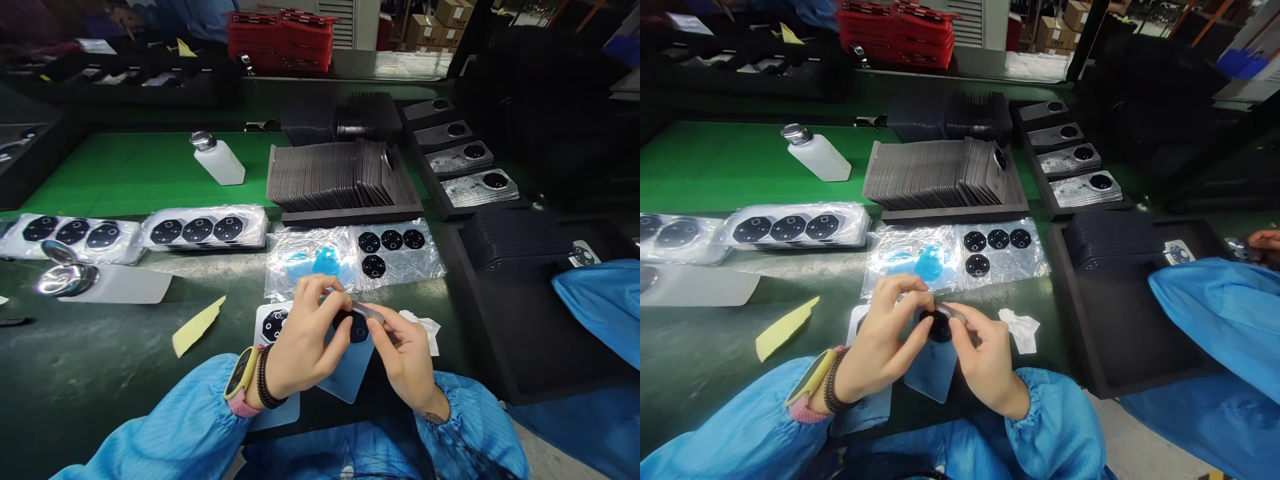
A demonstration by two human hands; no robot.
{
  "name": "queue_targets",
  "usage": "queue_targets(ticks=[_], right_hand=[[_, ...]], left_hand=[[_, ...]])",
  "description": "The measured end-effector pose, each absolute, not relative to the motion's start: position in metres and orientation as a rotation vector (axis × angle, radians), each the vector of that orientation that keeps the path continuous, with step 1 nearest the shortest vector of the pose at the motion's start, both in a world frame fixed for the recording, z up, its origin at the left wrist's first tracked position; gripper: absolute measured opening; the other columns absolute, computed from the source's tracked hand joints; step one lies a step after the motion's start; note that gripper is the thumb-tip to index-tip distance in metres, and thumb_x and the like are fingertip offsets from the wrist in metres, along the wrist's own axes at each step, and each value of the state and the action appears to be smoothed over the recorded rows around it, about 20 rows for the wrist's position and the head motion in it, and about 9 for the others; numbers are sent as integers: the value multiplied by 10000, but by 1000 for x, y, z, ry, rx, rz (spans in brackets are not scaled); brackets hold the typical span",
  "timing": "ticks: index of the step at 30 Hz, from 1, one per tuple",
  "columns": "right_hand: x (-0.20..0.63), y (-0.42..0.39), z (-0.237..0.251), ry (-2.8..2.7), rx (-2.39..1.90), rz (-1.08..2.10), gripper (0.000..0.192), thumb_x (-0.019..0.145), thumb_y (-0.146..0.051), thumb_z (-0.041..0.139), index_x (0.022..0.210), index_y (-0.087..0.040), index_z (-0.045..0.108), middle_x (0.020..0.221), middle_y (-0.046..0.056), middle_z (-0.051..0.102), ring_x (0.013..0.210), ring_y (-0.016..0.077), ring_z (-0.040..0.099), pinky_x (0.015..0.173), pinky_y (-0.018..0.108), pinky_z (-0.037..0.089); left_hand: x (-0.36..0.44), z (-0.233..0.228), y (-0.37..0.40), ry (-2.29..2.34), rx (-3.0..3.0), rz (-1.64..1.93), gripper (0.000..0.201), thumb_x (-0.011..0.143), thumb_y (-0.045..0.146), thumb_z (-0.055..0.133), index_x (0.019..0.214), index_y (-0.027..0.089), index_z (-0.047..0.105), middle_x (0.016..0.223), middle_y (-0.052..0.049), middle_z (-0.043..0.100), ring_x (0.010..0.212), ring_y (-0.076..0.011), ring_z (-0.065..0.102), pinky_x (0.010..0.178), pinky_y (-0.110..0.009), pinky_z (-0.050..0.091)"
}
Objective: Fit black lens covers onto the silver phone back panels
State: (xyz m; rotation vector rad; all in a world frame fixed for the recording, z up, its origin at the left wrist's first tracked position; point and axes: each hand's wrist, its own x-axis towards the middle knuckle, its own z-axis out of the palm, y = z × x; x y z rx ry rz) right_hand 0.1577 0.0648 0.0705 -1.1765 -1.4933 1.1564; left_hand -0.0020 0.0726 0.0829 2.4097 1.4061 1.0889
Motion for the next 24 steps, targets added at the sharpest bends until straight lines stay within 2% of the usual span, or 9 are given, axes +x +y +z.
queue_targets(ticks=[5,9,12,14,18,22,24], right_hand=[[160,69,71,-1399,-1191,1240,256,862,-258,526,978,-172,737,754,17,756,623,145,685,564,217,553],[162,74,70,-1365,-1213,1279,258,845,-292,547,969,-169,738,804,36,764,686,168,699,610,242,555],[164,79,68,-1339,-1219,1319,261,833,-316,564,968,-172,734,772,34,757,673,171,690,592,250,543],[165,82,65,-1309,-1202,1356,255,831,-334,569,948,-176,732,779,34,756,704,179,695,622,263,549],[167,93,59,-1339,-1177,1410,246,822,-344,569,937,-185,715,823,39,749,780,191,700,701,296,560],[167,105,56,-1464,-1164,1311,273,815,-311,552,1046,-217,663,1050,68,719,941,207,691,759,322,570],[168,110,57,-1594,-1198,1163,232,828,-308,531,990,-220,671,1178,95,668,1037,232,662,758,342,573]], left_hand=[[-7,89,74,1341,2069,885,105,894,187,387,866,214,485,1028,-86,542,1077,-244,542,854,-364,500],[-11,91,73,1251,1808,817,90,895,247,425,926,219,505,1156,-93,542,1119,-247,538,924,-394,478],[-13,86,72,1146,1561,778,129,870,274,505,991,229,509,1203,-86,525,1144,-258,519,891,-383,496],[-14,79,71,1024,1378,741,239,840,271,565,1056,238,469,1150,-73,536,1067,-239,557,809,-346,529],[-15,63,72,914,1214,672,456,770,234,663,1130,253,384,990,-18,543,769,-146,589,614,-250,520],[-14,49,73,957,1183,679,495,744,221,663,1151,252,383,983,-11,562,655,-102,570,560,-219,477],[-13,44,74,976,1162,695,493,735,232,657,1153,249,394,994,-16,567,654,-102,573,554,-215,464]])
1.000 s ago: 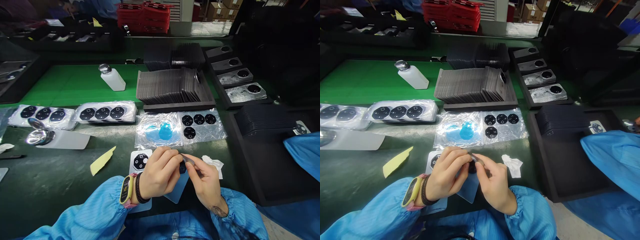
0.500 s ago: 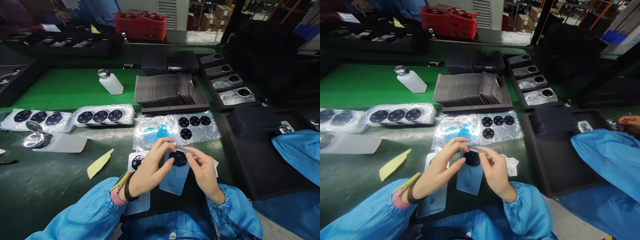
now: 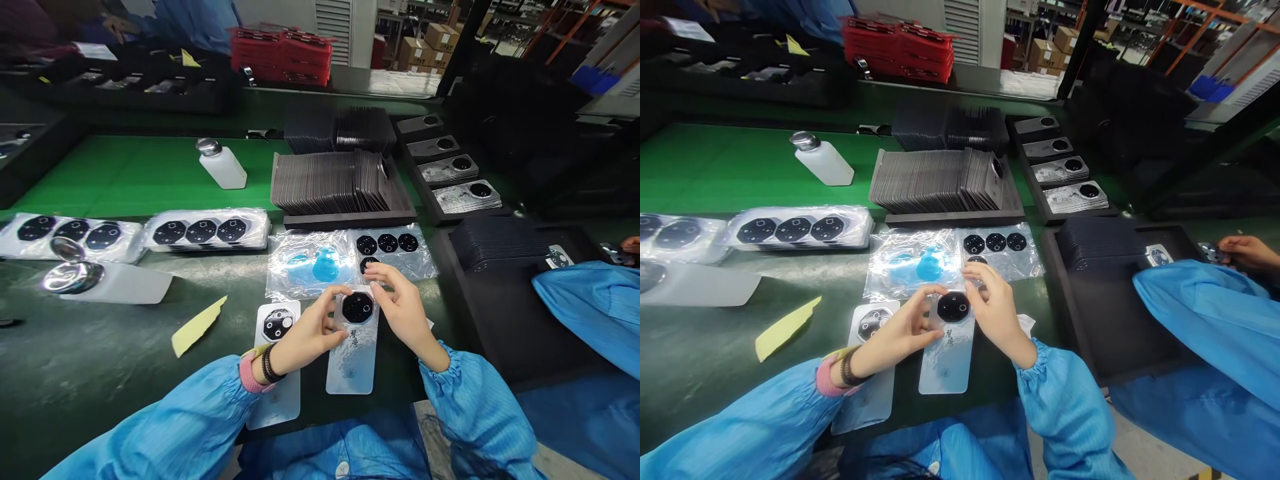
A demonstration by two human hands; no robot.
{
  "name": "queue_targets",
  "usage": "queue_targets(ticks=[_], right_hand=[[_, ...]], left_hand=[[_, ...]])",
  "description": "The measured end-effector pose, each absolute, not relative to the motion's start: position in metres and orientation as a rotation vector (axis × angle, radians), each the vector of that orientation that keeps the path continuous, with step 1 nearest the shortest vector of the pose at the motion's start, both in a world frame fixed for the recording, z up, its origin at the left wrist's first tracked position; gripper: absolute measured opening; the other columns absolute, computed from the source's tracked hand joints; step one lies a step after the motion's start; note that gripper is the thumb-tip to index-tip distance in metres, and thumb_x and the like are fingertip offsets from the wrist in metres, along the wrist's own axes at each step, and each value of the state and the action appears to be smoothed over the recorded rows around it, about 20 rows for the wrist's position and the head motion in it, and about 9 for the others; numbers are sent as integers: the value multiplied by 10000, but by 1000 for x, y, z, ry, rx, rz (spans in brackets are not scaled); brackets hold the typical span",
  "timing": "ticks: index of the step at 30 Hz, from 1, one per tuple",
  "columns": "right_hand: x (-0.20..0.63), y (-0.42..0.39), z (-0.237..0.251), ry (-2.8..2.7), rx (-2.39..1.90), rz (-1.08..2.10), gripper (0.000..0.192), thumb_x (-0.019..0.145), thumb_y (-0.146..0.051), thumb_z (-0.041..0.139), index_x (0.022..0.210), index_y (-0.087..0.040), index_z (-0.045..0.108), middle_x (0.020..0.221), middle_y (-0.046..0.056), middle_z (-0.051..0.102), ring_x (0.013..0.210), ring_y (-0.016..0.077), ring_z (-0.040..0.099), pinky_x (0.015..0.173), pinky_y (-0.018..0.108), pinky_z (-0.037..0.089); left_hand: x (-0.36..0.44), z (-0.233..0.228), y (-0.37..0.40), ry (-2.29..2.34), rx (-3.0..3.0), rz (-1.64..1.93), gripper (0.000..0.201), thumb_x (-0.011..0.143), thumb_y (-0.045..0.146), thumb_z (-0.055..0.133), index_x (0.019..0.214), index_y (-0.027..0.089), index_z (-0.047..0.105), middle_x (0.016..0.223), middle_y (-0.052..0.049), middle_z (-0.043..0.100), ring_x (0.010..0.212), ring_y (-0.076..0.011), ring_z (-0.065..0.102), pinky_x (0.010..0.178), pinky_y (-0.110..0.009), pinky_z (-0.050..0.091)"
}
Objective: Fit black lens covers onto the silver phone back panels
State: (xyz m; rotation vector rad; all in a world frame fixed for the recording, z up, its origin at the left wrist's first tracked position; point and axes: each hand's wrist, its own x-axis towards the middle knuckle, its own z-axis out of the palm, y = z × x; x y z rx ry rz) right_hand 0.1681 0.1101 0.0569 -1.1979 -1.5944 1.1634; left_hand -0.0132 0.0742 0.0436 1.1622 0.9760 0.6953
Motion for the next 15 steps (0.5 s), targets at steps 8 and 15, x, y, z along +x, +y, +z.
queue_targets(ticks=[8,15], right_hand=[[174,120,62,-2034,-1320,997,152,833,-209,555,763,-221,689,1229,85,649,1205,298,566,984,508,467],[180,121,59,-2069,-1289,1113,99,797,-143,620,748,-224,647,1177,68,651,1172,272,555,963,496,460]], left_hand=[[-14,32,74,1029,1142,691,514,726,216,649,1184,256,419,967,-3,553,558,-70,518,487,-188,419],[-13,21,70,1079,1143,686,535,727,187,652,1217,254,446,868,21,528,514,-65,474,461,-180,396]])
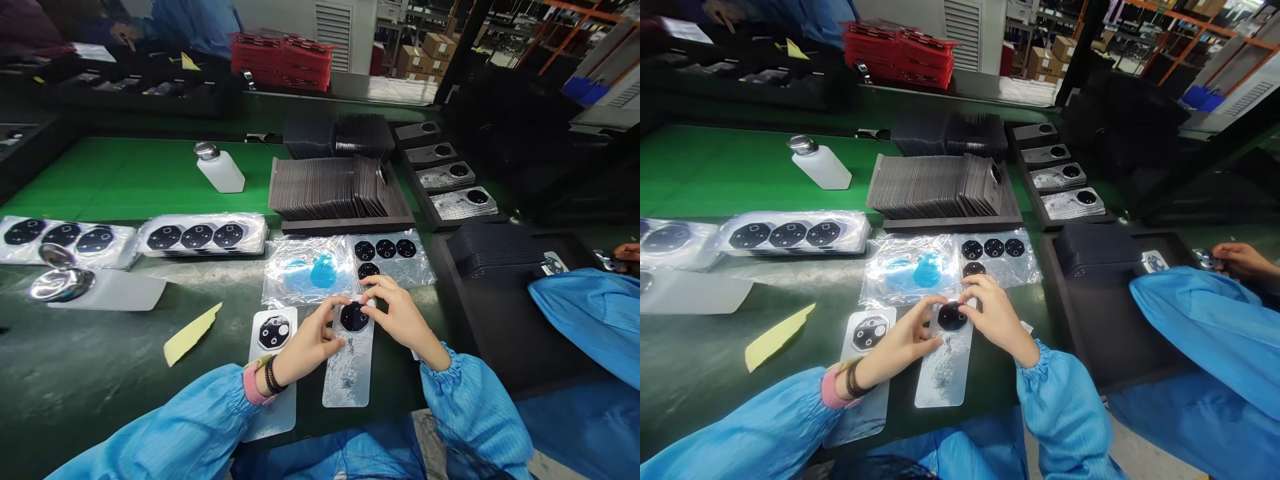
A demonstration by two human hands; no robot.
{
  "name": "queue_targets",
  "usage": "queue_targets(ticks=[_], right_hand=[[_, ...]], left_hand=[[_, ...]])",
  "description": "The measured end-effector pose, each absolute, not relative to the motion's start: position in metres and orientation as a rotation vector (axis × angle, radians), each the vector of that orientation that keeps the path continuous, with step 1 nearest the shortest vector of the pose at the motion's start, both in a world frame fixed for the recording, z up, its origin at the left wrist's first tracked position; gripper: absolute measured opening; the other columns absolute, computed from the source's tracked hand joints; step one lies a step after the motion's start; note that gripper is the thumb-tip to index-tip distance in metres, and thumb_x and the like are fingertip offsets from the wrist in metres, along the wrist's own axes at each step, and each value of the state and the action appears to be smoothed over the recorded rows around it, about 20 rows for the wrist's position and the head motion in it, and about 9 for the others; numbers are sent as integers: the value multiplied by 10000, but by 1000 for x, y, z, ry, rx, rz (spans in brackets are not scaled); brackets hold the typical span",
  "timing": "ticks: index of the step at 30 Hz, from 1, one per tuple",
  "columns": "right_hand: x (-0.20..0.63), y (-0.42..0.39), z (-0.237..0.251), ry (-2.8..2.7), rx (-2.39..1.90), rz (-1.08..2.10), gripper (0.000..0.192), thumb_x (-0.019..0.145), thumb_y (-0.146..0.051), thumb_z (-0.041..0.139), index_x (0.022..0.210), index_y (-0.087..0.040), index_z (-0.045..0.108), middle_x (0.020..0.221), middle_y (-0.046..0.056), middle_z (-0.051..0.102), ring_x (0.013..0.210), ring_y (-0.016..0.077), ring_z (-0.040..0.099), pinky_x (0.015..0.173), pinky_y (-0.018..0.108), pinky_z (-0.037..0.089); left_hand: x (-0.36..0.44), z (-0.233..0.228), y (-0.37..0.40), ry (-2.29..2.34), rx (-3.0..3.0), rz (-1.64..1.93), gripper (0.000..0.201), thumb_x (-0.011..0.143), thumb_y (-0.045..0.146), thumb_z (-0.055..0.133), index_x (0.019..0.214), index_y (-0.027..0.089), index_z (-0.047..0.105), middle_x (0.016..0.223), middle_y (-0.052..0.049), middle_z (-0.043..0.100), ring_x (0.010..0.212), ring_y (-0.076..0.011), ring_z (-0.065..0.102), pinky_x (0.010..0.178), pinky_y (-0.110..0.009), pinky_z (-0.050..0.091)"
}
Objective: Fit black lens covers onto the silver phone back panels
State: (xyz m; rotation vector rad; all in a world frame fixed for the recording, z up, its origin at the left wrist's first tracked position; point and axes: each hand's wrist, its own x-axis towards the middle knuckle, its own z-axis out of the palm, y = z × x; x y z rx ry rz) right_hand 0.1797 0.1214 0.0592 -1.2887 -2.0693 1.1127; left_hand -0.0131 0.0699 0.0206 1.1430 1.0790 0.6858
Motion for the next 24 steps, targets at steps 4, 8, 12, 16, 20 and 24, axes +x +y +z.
queue_targets(ticks=[4,8,12,16,20,24], right_hand=[[183,120,62,-2084,-1228,1121,127,787,-129,634,701,-222,628,1097,52,661,1119,249,552,942,457,462],[185,120,62,-2042,-1216,1201,104,796,-131,610,759,-219,650,844,20,664,842,184,608,795,349,510],[186,121,59,-1955,-1206,1254,141,783,-149,609,860,-228,696,835,14,676,762,163,618,732,311,514],[185,121,56,-1924,-1193,1222,124,790,-175,608,806,-234,716,809,23,701,787,187,627,737,330,507],[183,120,56,-1886,-1225,1264,105,774,-195,614,772,-225,715,794,21,699,769,188,624,725,333,493],[183,121,55,-1810,-1247,1366,90,755,-214,611,745,-214,701,772,17,683,774,190,617,738,341,478]], left_hand=[[-12,19,69,1088,1148,714,543,740,189,650,1242,253,452,888,2,575,536,-83,493,481,-192,413],[-9,26,66,1088,1149,762,605,752,203,620,1319,256,415,976,-24,624,667,-144,587,622,-270,502],[-6,33,61,1106,1195,847,654,774,252,593,1392,212,383,1073,-63,660,915,-237,629,876,-374,486],[-5,35,58,1153,1197,884,671,765,239,581,1409,208,396,1313,-90,598,1106,-284,598,992,-412,437],[-5,33,59,1142,1152,926,694,729,197,575,1406,212,421,1421,-76,525,1293,-299,483,1094,-418,364],[-4,30,60,1131,1064,925,728,699,173,551,1412,211,408,1459,-69,487,1336,-308,435,1116,-447,341]])
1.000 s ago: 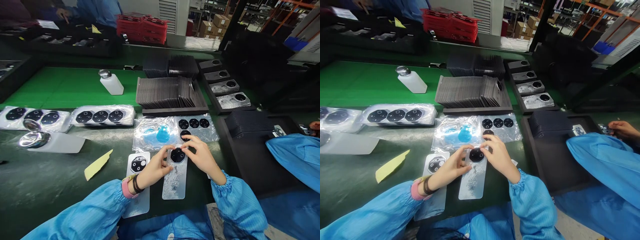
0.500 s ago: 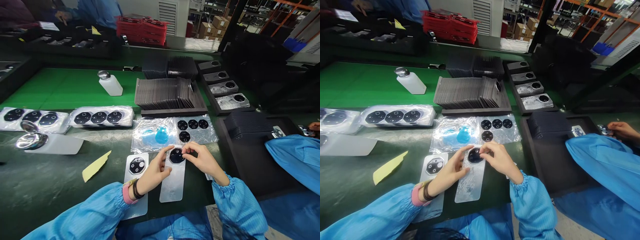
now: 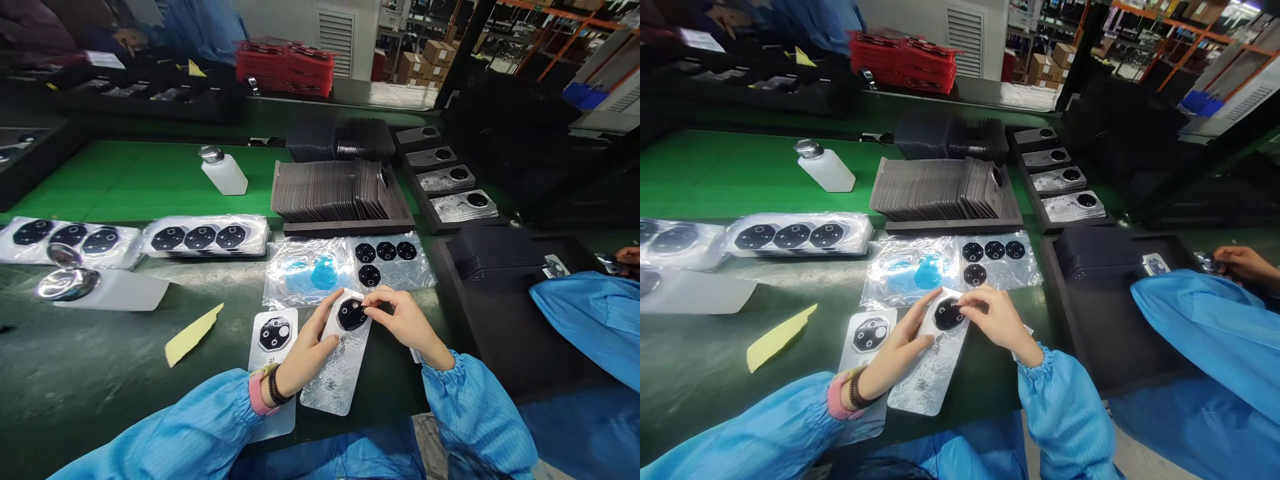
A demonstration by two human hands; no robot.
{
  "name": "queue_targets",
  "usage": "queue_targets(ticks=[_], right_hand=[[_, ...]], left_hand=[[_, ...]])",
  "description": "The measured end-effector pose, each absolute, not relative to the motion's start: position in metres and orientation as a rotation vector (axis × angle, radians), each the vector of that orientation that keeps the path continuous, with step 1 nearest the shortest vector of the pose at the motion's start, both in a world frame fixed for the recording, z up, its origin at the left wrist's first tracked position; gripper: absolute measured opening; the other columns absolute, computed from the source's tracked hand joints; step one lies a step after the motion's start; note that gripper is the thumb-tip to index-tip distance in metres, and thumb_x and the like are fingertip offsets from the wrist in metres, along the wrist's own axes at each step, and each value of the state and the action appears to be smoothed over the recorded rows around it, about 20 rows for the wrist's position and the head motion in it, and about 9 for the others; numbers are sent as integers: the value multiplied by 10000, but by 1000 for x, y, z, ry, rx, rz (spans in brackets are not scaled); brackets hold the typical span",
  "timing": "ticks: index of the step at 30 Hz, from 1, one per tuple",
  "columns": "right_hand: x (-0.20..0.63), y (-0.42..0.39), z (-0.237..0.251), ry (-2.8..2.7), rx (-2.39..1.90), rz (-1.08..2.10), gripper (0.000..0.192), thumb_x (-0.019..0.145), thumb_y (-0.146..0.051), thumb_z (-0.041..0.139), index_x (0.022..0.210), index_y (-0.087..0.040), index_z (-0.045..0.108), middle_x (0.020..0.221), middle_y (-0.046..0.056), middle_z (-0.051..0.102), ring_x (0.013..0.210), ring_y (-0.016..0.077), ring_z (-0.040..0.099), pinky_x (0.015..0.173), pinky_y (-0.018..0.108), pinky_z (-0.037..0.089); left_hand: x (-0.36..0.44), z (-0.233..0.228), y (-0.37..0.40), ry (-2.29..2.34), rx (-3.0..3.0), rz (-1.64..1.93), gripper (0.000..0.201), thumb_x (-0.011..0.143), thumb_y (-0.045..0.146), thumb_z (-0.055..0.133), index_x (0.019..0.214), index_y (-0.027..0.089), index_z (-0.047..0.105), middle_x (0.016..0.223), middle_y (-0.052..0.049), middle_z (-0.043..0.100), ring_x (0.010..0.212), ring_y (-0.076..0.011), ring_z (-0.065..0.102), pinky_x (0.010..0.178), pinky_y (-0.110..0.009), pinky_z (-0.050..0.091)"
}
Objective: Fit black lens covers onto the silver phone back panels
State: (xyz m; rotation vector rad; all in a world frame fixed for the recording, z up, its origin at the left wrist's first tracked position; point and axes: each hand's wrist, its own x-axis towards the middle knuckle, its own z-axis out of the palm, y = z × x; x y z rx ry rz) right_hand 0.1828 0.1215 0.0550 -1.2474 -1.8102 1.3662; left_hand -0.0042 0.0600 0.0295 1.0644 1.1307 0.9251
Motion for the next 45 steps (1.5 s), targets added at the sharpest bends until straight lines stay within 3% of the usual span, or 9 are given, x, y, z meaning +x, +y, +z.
queue_targets(ticks=[5,10,13,17,22,28,36,45], right_hand=[[184,128,53,-1657,-1154,1590,87,719,-278,635,714,-196,663,733,-3,645,736,170,595,731,324,459],[183,131,53,-1416,-1071,1776,246,639,-397,759,662,-191,627,655,-38,597,670,135,564,730,297,451],[182,131,52,-1219,-1095,1772,332,547,-427,833,657,-191,626,653,-37,608,653,126,564,728,284,455],[182,130,51,-1135,-1088,1705,413,539,-520,834,723,-204,642,732,-14,642,717,140,586,758,282,458],[181,128,51,-1037,-1077,1747,438,514,-520,866,740,-197,673,744,10,664,726,164,607,760,303,479],[177,126,48,-1003,-1110,1815,431,473,-485,899,730,-215,683,767,13,688,777,175,624,774,291,480],[176,127,41,-1042,-1135,1808,451,474,-498,892,756,-208,692,771,32,686,780,210,641,786,343,495],[179,128,34,-1022,-1085,1834,402,522,-457,888,787,-214,710,809,29,706,803,189,644,807,308,479]], left_hand=[[-6,27,60,1172,1095,928,719,680,187,549,1392,195,445,1489,-64,453,1391,-319,356,1175,-466,233],[-9,24,59,1149,1133,933,713,732,249,579,1423,211,410,1505,-67,432,1398,-318,353,1176,-461,238],[-8,18,59,1166,1174,931,728,765,351,621,1437,199,386,1516,-86,414,1405,-327,341,1171,-464,250],[-5,8,59,1199,1225,1020,773,739,439,651,1426,185,400,1498,-90,442,1415,-331,321,1168,-464,265],[-6,11,58,1159,1273,974,770,759,359,643,1455,185,365,1530,-90,393,1421,-314,315,1190,-471,207],[-5,13,57,1165,1274,1014,773,727,244,633,1455,195,376,1517,-74,418,1414,-304,335,1182,-485,232],[-4,8,58,1158,1288,1012,768,755,228,601,1477,210,342,1523,-51,409,1441,-293,282,1195,-500,212],[-4,8,59,1148,1286,1003,775,738,200,593,1475,217,353,1528,-35,395,1453,-287,253,1204,-496,188]])
